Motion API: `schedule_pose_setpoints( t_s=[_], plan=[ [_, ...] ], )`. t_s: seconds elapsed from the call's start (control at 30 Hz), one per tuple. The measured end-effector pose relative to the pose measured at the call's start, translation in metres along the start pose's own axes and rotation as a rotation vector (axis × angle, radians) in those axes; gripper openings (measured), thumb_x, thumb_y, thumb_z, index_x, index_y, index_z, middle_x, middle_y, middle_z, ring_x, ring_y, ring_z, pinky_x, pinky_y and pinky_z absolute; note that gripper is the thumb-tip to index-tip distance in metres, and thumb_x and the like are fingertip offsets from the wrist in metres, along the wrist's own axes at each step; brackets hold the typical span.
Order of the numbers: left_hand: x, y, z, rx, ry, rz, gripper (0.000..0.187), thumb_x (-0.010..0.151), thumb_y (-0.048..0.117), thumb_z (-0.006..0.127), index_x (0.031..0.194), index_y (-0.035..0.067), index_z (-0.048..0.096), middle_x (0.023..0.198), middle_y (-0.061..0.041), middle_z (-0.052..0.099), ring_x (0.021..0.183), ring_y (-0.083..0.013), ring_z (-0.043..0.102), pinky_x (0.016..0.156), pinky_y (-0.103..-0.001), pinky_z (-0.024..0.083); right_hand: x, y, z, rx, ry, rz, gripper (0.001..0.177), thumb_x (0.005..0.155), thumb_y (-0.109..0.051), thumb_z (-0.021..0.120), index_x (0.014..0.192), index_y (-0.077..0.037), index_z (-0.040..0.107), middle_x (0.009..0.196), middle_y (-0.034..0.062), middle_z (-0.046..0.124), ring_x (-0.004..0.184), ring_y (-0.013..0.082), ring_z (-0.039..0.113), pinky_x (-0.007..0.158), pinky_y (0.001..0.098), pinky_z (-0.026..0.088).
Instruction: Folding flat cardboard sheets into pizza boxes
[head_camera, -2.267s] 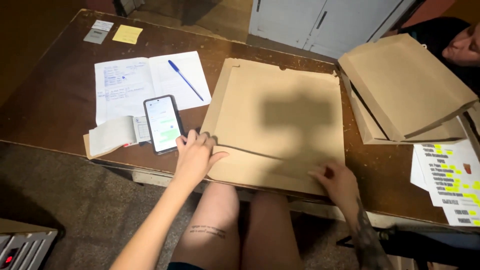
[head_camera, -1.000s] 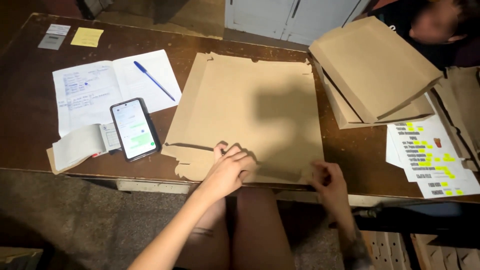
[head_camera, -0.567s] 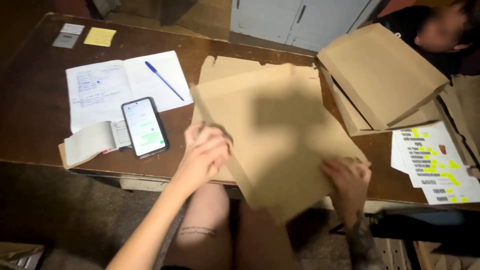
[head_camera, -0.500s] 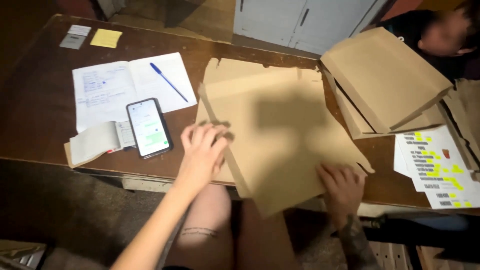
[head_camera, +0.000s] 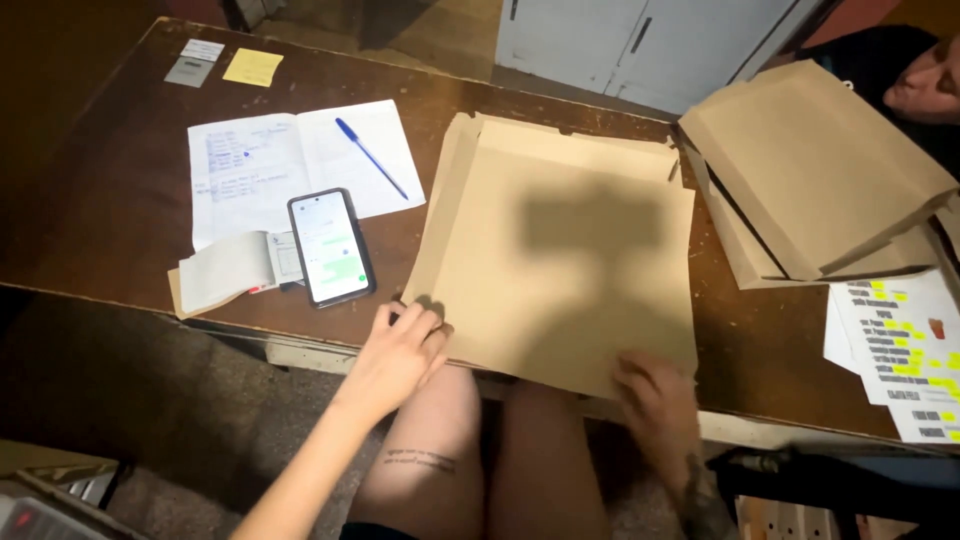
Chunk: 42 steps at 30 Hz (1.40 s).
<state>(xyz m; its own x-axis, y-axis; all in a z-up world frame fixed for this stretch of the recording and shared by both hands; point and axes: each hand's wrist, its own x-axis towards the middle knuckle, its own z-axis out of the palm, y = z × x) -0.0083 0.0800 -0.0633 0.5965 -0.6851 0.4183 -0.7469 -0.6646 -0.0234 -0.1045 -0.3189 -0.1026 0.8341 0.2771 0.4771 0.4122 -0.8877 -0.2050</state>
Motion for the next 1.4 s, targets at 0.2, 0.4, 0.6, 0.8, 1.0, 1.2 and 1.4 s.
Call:
schedule_pose_setpoints(
  t_s=[0.2,0.4,0.6,0.8,1.0,1.2,1.4],
  plan=[
    [0.030,-0.012,-0.015,-0.341,-0.141,-0.252,0.051,0.093,0.057,0.055,0.086,0.010,0.075,0.090,-0.001,0.069,0.099,-0.0211,0.053,0.088,-0.042,0.033,0.013,0.015,-0.024,0.238,-0.122,0.379,0.014,0.085,-0.024,0.078,0.091,-0.012,0.083,0.101,-0.0006,0.082,0.095,0.0139,0.076,0.089,0.0269,0.055],
    [0.049,-0.013,0.014,-0.127,-0.344,-0.475,0.046,0.087,0.055,0.069,0.115,0.018,0.064,0.107,0.000,0.063,0.105,-0.0225,0.054,0.088,-0.053,0.040,0.053,0.014,-0.013,0.009,-0.354,0.799,0.029,0.081,-0.041,0.084,0.100,-0.019,0.080,0.105,0.0097,0.079,0.105,0.0396,0.073,0.088,0.0521,0.057],
    [0.052,-0.012,0.009,-0.173,-0.392,-0.497,0.047,0.089,0.048,0.070,0.122,0.016,0.063,0.110,-0.002,0.062,0.112,-0.0233,0.052,0.094,-0.056,0.036,0.045,0.029,-0.018,0.077,-0.422,0.647,0.033,0.084,-0.032,0.080,0.113,-0.019,0.072,0.111,0.0163,0.077,0.109,0.0451,0.069,0.095,0.0543,0.055],
    [0.065,0.017,-0.019,-0.099,-0.218,-0.390,0.046,0.094,0.056,0.059,0.115,0.015,0.059,0.110,-0.008,0.060,0.119,-0.0260,0.051,0.111,-0.065,0.022,-0.008,0.034,-0.055,0.127,-0.314,0.470,0.088,0.063,-0.037,0.097,0.140,-0.023,0.058,0.141,0.0027,0.060,0.134,0.0320,0.052,0.115,0.0480,0.043],
    [0.090,0.070,-0.004,-0.197,-0.145,-0.126,0.045,0.090,0.045,0.071,0.119,0.013,0.059,0.114,-0.009,0.059,0.122,-0.0275,0.049,0.114,-0.068,0.018,-0.015,0.020,-0.069,0.268,-0.045,0.456,0.012,0.087,-0.013,0.078,0.099,-0.014,0.082,0.106,0.0034,0.081,0.110,0.0279,0.073,0.094,0.0408,0.059],
    [0.099,0.085,0.013,-0.265,-0.196,-0.067,0.035,0.088,0.035,0.075,0.111,0.011,0.064,0.111,-0.008,0.058,0.117,-0.0258,0.049,0.114,-0.070,0.019,-0.020,0.059,-0.022,0.271,0.013,0.681,0.022,0.082,-0.027,0.087,0.098,-0.014,0.078,0.092,0.0002,0.070,0.088,0.0219,0.068,0.084,0.0366,0.059],
    [0.095,0.088,0.016,-0.309,-0.150,-0.006,0.025,0.084,0.021,0.076,0.104,0.014,0.062,0.104,-0.004,0.056,0.113,-0.0245,0.049,0.110,-0.069,0.020,-0.013,0.063,-0.026,0.345,-0.034,0.714,0.020,0.085,-0.016,0.082,0.102,-0.009,0.074,0.087,0.0096,0.065,0.076,0.0292,0.065,0.075,0.0444,0.054]
  ],
)
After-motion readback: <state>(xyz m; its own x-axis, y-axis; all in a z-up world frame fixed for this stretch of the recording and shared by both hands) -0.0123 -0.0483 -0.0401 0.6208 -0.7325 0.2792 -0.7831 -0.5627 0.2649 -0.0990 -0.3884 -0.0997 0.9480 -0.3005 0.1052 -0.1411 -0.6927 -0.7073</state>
